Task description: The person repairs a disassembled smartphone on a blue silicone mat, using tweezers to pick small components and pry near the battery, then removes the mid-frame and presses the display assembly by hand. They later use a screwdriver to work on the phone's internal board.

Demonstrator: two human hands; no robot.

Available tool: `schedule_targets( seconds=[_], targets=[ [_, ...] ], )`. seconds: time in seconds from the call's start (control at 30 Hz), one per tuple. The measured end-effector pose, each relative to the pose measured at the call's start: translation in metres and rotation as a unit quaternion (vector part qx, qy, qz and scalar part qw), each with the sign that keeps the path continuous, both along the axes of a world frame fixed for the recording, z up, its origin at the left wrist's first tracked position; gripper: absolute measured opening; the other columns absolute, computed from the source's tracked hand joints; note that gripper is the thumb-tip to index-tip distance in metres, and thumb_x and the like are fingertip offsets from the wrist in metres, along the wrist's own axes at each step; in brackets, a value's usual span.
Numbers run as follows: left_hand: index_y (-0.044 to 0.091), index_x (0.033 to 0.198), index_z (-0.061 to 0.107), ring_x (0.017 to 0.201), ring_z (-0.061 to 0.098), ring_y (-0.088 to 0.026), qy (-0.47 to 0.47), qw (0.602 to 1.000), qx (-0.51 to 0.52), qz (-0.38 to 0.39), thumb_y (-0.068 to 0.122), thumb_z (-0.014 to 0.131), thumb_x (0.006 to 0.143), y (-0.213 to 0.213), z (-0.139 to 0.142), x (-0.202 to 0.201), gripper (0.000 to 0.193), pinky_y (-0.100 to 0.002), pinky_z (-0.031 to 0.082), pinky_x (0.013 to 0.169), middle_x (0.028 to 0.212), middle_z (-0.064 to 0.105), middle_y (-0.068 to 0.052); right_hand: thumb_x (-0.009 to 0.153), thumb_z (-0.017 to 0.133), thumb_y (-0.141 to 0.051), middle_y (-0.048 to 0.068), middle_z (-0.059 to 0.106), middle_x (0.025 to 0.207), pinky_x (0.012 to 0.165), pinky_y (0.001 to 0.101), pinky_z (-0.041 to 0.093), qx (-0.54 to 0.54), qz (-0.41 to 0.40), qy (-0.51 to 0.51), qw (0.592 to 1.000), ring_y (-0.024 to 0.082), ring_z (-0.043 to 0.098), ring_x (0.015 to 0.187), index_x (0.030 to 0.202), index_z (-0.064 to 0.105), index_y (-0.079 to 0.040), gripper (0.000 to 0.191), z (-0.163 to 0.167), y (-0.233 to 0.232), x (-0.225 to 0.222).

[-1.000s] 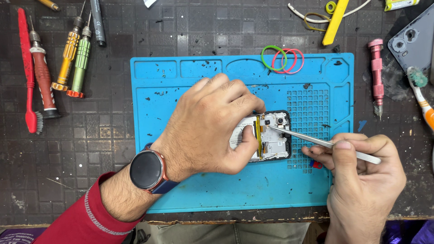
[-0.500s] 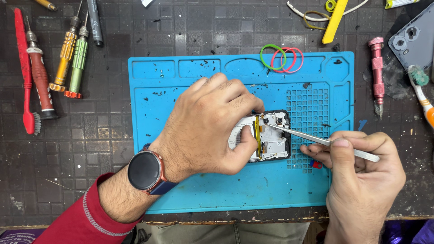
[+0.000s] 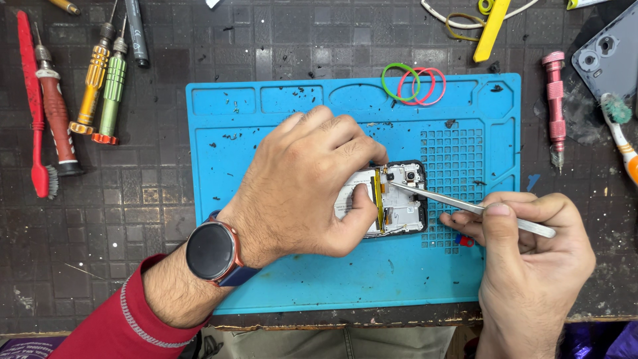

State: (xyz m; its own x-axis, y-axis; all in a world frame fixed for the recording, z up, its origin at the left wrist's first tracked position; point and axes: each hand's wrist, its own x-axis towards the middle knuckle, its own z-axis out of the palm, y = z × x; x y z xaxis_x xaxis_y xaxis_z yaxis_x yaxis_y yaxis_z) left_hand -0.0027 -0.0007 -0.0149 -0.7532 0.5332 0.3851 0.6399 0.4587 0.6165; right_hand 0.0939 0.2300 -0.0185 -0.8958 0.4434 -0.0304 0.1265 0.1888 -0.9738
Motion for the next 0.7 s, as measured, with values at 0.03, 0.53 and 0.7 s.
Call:
schedule_targets(
  seconds=[0.03, 0.53, 0.7],
  targets=[
    [0.008, 0.098, 0.071, 0.086, 0.058, -0.027, 0.000, 1.000, -0.001, -0.001, 0.015, 0.067, 0.073, -0.0001, 0.0001, 0.0002, 0.026, -0.041, 0.046, 0.075, 0.093, 0.062, -0.006, 0.111, 0.055, 0.006, 0.016, 0.063, 0.105, 0.086, 0.0451, 0.064, -0.002, 0.000, 0.001, 1.000, 0.024, 0.073, 0.091, 0.104, 0.048, 0.003, 0.011, 0.0000, 0.0000, 0.0006],
    [0.008, 0.098, 0.071, 0.086, 0.058, -0.027, -0.001, 1.000, 0.000, -0.001, 0.015, 0.067, 0.072, 0.0005, 0.0004, 0.0002, 0.027, -0.041, 0.046, 0.075, 0.093, 0.062, -0.006, 0.114, 0.053, 0.008, 0.018, 0.063, 0.102, 0.089, 0.0444, 0.064, -0.031, 0.002, 0.027, 0.999, 0.023, 0.072, 0.087, 0.104, 0.045, 0.004, 0.013, -0.0048, 0.0050, 0.0044],
    [0.008, 0.098, 0.071, 0.086, 0.057, -0.027, -0.001, 1.000, 0.001, -0.001, 0.014, 0.066, 0.072, 0.0001, 0.0004, 0.0006, 0.027, -0.041, 0.046, 0.074, 0.093, 0.062, -0.006, 0.113, 0.052, 0.008, 0.018, 0.064, 0.102, 0.088, 0.0444, 0.065, -0.031, -0.001, 0.024, 0.999, 0.025, 0.072, 0.091, 0.108, 0.045, 0.003, 0.010, -0.0042, 0.0044, 0.0041]
  ],
)
